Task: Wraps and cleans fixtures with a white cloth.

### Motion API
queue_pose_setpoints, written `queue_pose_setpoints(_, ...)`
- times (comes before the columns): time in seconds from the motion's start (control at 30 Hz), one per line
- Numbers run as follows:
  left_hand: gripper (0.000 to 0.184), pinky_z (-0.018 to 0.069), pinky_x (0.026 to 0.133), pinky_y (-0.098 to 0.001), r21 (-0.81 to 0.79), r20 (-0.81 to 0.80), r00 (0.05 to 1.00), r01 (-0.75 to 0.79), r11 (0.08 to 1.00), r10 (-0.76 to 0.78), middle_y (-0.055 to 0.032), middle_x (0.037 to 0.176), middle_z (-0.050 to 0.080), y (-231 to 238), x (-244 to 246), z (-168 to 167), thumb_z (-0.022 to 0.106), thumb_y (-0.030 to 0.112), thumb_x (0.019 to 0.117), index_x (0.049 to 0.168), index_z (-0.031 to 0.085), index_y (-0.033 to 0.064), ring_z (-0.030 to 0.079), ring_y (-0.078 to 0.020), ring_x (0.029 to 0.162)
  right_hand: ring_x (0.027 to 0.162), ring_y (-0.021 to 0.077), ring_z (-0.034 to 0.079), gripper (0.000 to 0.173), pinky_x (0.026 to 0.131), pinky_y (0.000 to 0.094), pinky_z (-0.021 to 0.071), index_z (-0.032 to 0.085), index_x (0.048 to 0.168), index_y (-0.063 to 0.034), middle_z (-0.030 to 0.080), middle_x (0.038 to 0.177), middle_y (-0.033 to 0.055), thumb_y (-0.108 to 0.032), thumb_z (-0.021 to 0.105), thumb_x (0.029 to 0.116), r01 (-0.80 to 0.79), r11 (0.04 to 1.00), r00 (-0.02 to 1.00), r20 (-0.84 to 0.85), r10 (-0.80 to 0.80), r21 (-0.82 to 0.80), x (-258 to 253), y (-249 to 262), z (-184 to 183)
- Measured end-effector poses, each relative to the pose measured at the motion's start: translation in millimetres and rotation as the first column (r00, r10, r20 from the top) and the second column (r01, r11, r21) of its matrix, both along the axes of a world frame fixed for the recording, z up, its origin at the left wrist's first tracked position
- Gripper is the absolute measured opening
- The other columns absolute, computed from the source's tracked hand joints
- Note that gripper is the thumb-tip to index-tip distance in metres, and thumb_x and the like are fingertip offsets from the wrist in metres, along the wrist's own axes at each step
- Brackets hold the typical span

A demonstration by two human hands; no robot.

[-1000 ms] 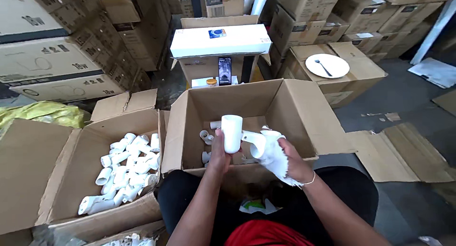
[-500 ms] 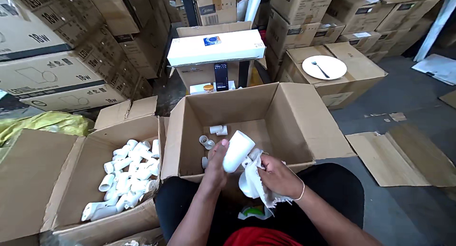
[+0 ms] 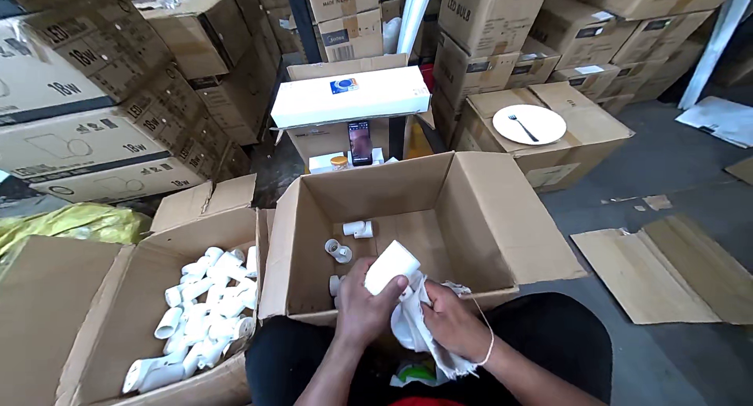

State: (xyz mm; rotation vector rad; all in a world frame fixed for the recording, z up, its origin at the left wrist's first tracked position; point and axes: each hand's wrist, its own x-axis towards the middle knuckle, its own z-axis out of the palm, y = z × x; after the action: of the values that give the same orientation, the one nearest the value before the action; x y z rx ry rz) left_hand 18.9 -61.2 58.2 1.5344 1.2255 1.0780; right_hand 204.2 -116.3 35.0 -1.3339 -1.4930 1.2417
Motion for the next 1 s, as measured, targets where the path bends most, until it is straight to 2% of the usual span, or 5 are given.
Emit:
queue_pose_setpoints(0.23,0.048,0.0626,0.072,-0.0325,-0.041,0.191,0.981,0.042,0.998,-0.033,-0.0038,0.085,0.074,24.8,-5.5,3.4,0.081,0.044,0.0819,0.101,0.072,0.0012,0.072,-0.0122,0.076,0.084,0.0078,0.070,0.013,0.078,0.0290,0.0600,0.061,0.111,-0.0058,0.070,0.092,0.0019,-0.013,0.055,0.1015,-0.112,0.983,0.983,-0.164,0.088,-0.143,-3.2,10.0,19.1)
queue_pose_setpoints(0.4,0.054,0.0616,0.073,-0.0266,0.042,0.132,0.990,-0.052,0.998,0.046,-0.0005,0.088,0.073,15.1,13.2,8.7,0.079,0.047,0.0827,0.108,0.069,0.0006,0.070,-0.0062,0.079,0.076,0.0020,0.068,0.018,0.073,0.0236,0.0587,0.069,0.098,-0.0055,0.070,0.081,-0.0023,-0.012,0.052,0.1010,0.253,0.965,0.961,-0.129,-0.243,0.063,-12.4,17.4,8.4)
queue_pose_setpoints(0.57,0.059,0.0622,0.064,-0.0323,-0.071,0.389,0.916,-0.074,0.995,0.096,-0.0043,0.085,0.072,34.2,3.4,13.5,0.076,0.056,0.0838,0.110,0.065,0.0043,0.070,-0.0145,0.071,0.101,0.0155,0.070,0.049,0.087,0.0365,0.0602,0.060,0.119,-0.0066,0.072,0.108,0.0073,-0.035,0.022,0.1099,0.184,0.973,0.548,-0.807,-0.221,-0.142,-17.7,20.7,9.8)
queue_pose_setpoints(0.73,0.072,0.0610,0.061,-0.0325,-0.107,0.515,0.847,-0.091,0.990,0.133,-0.0091,0.088,0.070,37.1,-9.7,1.8,0.074,0.069,0.0806,0.114,0.063,0.0052,0.069,-0.0178,0.069,0.092,0.0207,0.070,0.069,0.080,0.0402,0.0601,0.068,0.109,-0.0033,0.071,0.096,0.0136,-0.054,0.021,0.1064,0.109,0.969,0.322,-0.915,-0.244,-0.221,-6.6,23.2,16.5)
queue_pose_setpoints(1.0,0.076,0.0605,0.063,-0.0287,-0.063,0.550,0.833,-0.030,0.998,0.060,-0.0046,0.089,0.072,35.2,-7.1,-5.8,0.077,0.073,0.0738,0.112,0.065,0.0086,0.070,-0.0132,0.074,0.103,0.0141,0.069,0.033,0.090,0.0346,0.0596,0.065,0.124,-0.0053,0.073,0.112,0.0068,-0.025,0.046,0.1057,-0.115,0.990,0.724,-0.690,0.025,-0.084,9.5,14.7,18.3)
